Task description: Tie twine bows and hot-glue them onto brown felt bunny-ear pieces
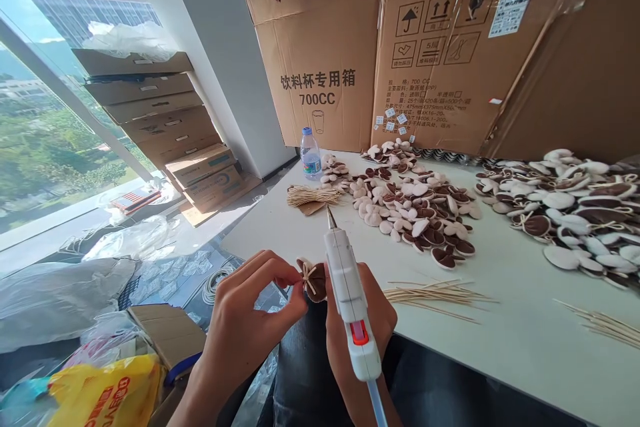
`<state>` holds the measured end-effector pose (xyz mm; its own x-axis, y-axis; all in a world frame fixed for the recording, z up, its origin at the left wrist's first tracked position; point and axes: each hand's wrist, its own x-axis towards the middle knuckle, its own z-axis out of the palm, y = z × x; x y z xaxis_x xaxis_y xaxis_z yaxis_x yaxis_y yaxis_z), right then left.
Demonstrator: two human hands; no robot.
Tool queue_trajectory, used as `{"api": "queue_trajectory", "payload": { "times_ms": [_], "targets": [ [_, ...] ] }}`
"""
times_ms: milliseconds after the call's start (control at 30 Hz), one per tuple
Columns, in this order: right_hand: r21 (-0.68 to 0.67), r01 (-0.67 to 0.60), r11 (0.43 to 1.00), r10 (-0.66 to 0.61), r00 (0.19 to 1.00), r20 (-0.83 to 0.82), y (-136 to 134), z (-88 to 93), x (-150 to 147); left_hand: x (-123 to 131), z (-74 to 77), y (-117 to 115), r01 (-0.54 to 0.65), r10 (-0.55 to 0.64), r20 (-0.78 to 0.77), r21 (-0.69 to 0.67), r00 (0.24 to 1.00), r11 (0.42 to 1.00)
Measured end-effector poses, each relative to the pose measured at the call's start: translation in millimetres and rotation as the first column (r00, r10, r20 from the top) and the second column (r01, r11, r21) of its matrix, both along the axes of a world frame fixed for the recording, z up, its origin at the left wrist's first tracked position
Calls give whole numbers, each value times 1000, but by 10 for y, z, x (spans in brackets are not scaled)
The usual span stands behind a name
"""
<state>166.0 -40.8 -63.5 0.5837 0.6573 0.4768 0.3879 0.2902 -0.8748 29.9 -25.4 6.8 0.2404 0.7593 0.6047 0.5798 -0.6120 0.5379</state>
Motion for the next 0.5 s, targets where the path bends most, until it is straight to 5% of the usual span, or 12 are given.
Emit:
{"api": "queue_trajectory", "payload": {
  "times_ms": [267, 500],
  "targets": [
    [85, -45, 995, 50, 997, -58, 31, 206, 15, 0, 18, -16, 2, -1, 19, -18, 1000, 1000],
    [34, -33, 999, 35, 997, -72, 16, 133, -8, 8, 13, -12, -11, 11, -6, -2, 1000, 1000]
  ]
}}
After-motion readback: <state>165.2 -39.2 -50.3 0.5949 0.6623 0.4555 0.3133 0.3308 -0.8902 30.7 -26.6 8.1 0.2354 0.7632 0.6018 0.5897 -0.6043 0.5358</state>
